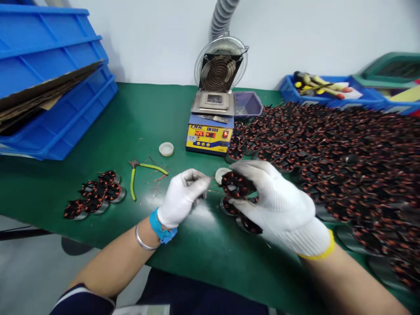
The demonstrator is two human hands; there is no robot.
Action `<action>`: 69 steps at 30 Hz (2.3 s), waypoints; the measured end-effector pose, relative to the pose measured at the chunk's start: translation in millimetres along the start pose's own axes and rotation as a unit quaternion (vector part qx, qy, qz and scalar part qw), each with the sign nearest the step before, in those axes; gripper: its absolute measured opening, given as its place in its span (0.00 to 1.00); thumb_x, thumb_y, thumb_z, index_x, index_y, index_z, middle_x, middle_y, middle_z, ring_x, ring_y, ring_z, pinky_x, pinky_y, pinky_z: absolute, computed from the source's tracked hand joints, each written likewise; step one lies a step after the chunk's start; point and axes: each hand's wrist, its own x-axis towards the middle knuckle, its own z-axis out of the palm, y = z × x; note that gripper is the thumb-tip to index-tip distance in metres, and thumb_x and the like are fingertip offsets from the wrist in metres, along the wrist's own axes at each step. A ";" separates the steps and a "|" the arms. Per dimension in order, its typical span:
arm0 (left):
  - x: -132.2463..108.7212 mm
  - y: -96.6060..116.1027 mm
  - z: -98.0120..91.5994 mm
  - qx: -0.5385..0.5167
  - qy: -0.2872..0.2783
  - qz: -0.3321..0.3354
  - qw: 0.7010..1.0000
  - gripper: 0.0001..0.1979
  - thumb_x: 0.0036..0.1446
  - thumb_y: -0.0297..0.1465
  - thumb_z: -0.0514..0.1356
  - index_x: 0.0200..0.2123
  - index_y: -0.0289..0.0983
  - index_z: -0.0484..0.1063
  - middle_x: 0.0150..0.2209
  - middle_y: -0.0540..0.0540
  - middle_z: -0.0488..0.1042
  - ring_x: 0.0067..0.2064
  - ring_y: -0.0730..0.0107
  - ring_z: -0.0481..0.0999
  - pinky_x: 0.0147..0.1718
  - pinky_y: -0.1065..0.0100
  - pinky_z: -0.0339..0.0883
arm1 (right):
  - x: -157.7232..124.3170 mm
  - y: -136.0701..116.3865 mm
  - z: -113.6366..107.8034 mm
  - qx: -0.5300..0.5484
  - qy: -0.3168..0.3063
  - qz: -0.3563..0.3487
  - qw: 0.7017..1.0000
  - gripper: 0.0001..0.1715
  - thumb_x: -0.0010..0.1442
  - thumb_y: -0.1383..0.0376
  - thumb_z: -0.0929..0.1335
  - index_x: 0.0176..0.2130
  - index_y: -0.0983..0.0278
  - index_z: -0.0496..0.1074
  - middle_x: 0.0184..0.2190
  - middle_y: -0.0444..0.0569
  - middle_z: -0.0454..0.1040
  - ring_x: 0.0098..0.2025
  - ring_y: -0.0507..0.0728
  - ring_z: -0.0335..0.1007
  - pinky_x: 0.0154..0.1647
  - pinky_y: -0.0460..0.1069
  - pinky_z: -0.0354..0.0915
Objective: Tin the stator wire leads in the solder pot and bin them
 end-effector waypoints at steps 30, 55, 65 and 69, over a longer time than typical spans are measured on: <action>42.8 -45.3 -4.6 0.108 0.017 0.043 0.993 0.15 0.54 0.43 0.62 0.31 0.37 0.71 0.25 0.51 0.72 0.24 0.72 0.69 0.25 0.70 0.64 | 60.4 -15.3 -32.4 -0.347 -0.307 0.129 0.877 0.21 0.67 0.64 0.62 0.57 0.65 0.68 0.50 0.61 0.70 0.42 0.64 0.74 0.38 0.55 0.68; 51.4 -51.7 -2.0 0.135 0.002 0.042 0.990 0.07 0.58 0.35 0.61 0.32 0.37 0.72 0.29 0.50 0.74 0.28 0.72 0.69 0.29 0.71 0.65 | 142.0 -0.9 -26.0 -0.371 -0.165 0.119 0.906 0.30 0.74 0.59 0.49 0.57 0.71 0.68 0.49 0.68 0.68 0.51 0.73 0.69 0.45 0.63 0.67; 53.8 -56.1 -3.1 0.141 -0.003 0.058 0.988 0.05 0.60 0.32 0.61 0.33 0.36 0.73 0.29 0.49 0.75 0.30 0.71 0.71 0.30 0.71 0.66 | 274.6 44.7 11.7 -0.333 -0.101 0.103 0.932 0.25 0.72 0.65 0.56 0.60 0.73 0.69 0.60 0.69 0.63 0.65 0.75 0.56 0.60 0.68 0.58; 54.3 -56.7 -2.8 0.133 -0.006 0.055 0.990 0.05 0.60 0.32 0.61 0.32 0.37 0.72 0.29 0.50 0.75 0.30 0.72 0.71 0.30 0.72 0.66 | 276.3 51.8 19.5 -0.342 -0.126 0.093 0.926 0.24 0.70 0.67 0.57 0.59 0.71 0.70 0.61 0.68 0.64 0.64 0.75 0.57 0.60 0.68 0.59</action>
